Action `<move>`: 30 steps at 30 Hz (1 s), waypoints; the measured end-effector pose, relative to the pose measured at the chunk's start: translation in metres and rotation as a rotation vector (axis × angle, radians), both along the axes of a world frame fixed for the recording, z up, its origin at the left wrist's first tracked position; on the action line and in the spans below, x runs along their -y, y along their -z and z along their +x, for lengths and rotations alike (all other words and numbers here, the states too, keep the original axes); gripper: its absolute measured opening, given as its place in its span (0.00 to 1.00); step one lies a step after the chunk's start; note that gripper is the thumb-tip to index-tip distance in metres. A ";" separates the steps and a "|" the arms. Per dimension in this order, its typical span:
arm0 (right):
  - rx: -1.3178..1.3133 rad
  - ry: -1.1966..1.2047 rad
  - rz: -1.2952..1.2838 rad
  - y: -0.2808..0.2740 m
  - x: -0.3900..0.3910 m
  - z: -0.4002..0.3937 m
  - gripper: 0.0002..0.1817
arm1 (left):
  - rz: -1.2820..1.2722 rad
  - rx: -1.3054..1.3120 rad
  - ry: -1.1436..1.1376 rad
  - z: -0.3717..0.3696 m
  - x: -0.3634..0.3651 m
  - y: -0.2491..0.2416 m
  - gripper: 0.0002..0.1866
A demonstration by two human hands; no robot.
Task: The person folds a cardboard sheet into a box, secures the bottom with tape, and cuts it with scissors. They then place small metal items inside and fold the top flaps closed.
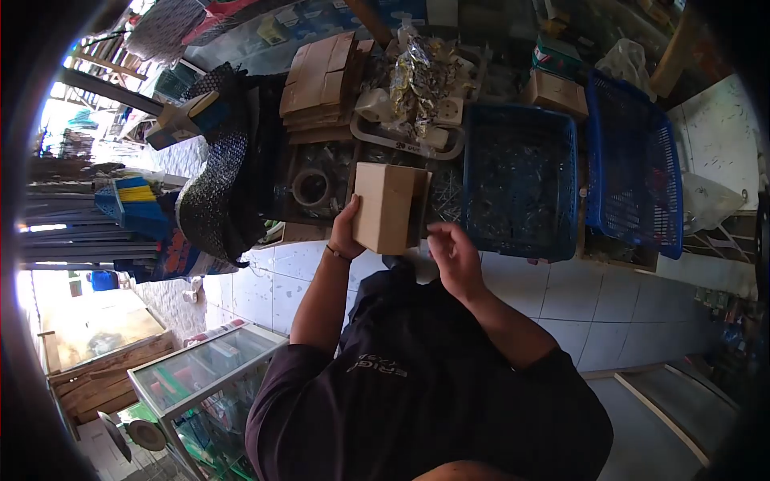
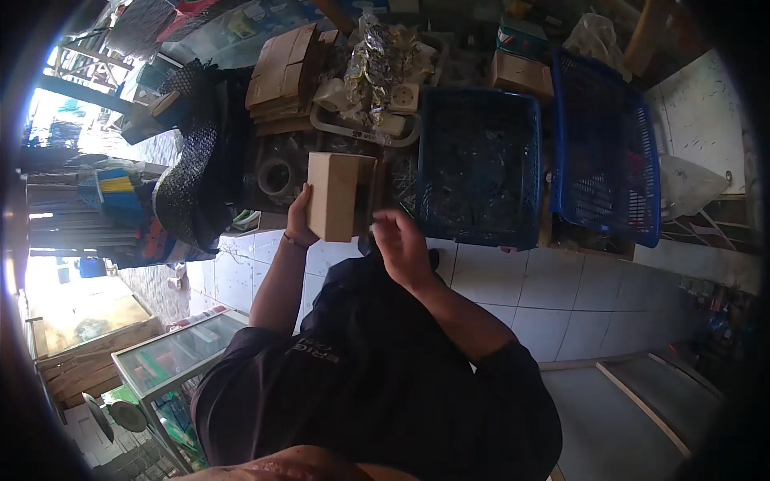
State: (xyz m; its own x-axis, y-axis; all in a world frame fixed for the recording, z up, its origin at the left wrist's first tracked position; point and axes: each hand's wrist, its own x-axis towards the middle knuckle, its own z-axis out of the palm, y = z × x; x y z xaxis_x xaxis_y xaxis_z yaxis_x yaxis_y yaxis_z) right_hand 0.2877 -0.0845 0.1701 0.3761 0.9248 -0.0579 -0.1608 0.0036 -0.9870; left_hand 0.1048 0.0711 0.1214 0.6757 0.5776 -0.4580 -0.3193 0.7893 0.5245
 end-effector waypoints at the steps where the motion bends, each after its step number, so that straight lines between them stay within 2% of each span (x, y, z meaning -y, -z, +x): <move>1: 0.104 0.012 0.025 -0.013 -0.007 0.003 0.11 | -0.009 0.046 0.021 0.000 0.001 0.000 0.30; 3: 0.320 0.026 0.082 -0.032 -0.020 0.008 0.10 | 0.003 0.103 0.050 0.002 0.001 -0.001 0.31; 6: 0.749 -0.133 -0.065 -0.043 -0.030 0.010 0.08 | -0.017 0.154 0.032 0.008 0.002 -0.003 0.31; 7: 0.804 -0.111 -0.027 -0.038 -0.034 0.010 0.08 | -0.005 0.114 0.013 0.009 0.003 -0.004 0.31; 10: 1.199 -0.063 -0.068 -0.034 -0.046 0.016 0.08 | 0.006 0.036 0.000 0.012 -0.002 -0.003 0.32; 14: 1.320 -0.121 -0.287 -0.037 -0.054 0.002 0.12 | -0.087 0.095 0.142 0.017 -0.022 0.003 0.33; 17: 1.431 -0.080 -0.194 -0.040 -0.057 -0.022 0.15 | -0.173 0.141 0.279 0.016 -0.044 0.007 0.33; 20: 1.325 -0.082 -0.329 -0.025 -0.068 -0.040 0.18 | -0.183 0.196 0.355 0.011 -0.062 0.020 0.33; 21: 1.339 -0.014 -0.361 -0.024 -0.070 -0.047 0.16 | -0.229 0.213 0.374 0.008 -0.068 0.034 0.35; 24: 1.356 -0.149 -0.290 -0.027 -0.078 -0.057 0.13 | -0.387 0.289 0.355 -0.001 -0.081 0.046 0.37; 26: 1.282 -0.161 -0.192 -0.035 -0.083 -0.069 0.11 | -0.379 0.278 0.434 -0.005 -0.083 0.048 0.38; 28: 1.307 -0.128 -0.222 -0.044 -0.089 -0.079 0.10 | -0.394 0.216 0.508 -0.010 -0.087 0.039 0.37; 29: 1.307 -0.147 -0.266 -0.050 -0.092 -0.080 0.09 | -0.408 0.261 0.529 -0.009 -0.087 0.064 0.37; 30: 1.305 -0.163 -0.303 -0.055 -0.095 -0.080 0.09 | -0.413 0.248 0.528 -0.010 -0.090 0.059 0.37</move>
State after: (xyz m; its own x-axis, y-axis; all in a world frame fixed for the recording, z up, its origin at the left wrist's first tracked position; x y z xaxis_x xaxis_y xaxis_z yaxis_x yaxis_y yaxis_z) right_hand 0.2075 0.0110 0.2248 0.2011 0.9784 0.0470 0.9104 -0.1690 -0.3775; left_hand 0.0952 0.1608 0.0622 0.9300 -0.0428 -0.3651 0.0889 0.9899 0.1105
